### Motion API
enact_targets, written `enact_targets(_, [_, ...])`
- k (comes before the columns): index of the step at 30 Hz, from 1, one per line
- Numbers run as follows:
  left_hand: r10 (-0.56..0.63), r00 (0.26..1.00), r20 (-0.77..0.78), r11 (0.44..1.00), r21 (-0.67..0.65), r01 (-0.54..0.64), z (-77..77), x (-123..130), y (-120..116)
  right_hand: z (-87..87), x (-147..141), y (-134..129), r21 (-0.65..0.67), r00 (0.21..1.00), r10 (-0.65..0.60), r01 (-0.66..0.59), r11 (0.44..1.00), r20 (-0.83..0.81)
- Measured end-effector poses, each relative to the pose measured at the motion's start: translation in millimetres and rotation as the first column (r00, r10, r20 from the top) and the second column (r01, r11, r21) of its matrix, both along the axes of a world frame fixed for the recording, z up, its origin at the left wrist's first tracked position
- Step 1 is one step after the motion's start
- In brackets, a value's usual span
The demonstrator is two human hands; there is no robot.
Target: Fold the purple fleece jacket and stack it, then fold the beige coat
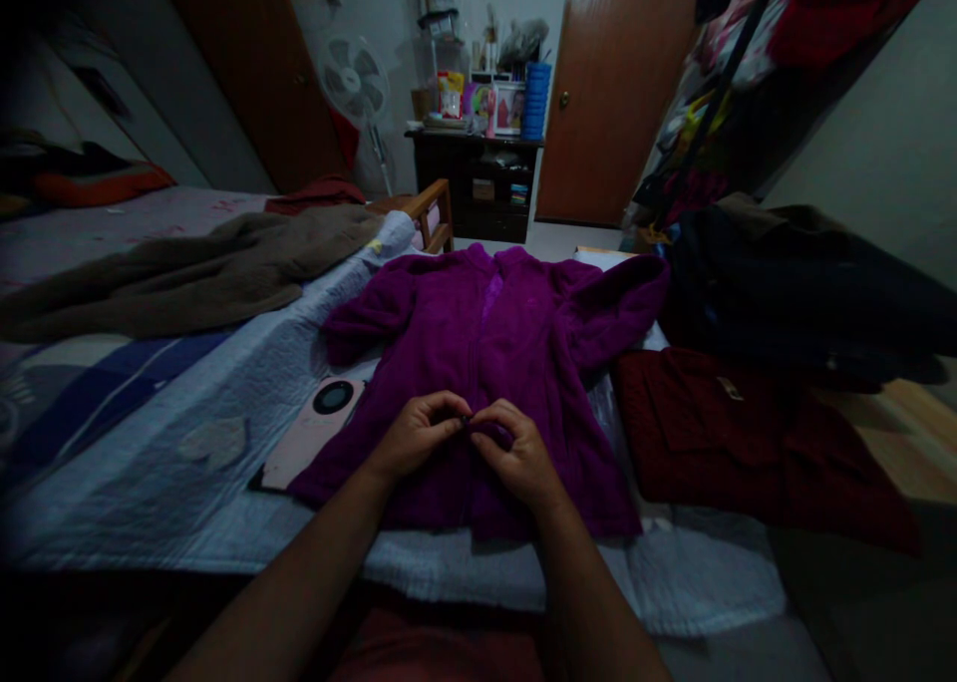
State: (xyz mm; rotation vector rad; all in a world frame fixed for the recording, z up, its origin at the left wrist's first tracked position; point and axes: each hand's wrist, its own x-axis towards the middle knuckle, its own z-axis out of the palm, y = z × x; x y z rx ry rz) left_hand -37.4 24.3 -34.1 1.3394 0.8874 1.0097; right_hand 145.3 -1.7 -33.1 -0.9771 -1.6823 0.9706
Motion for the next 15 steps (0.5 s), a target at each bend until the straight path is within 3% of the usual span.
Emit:
enact_targets(8, [-0.020, 1.000, 0.017, 0.999, -0.033, 0.021, 1.5, -2.0, 1.2, 1.1, -2.4, -0.5, 0.030, 1.000, 0.003, -0.003, 1.000, 0.018])
enact_targets(15, [-0.016, 1.000, -0.016, 0.980, -0.197, 0.012, 7.1, -3.7, -2.9, 6.5, -3.0, -2.1, 0.023, 0.994, 0.098, -0.100, 0.995, 0.056])
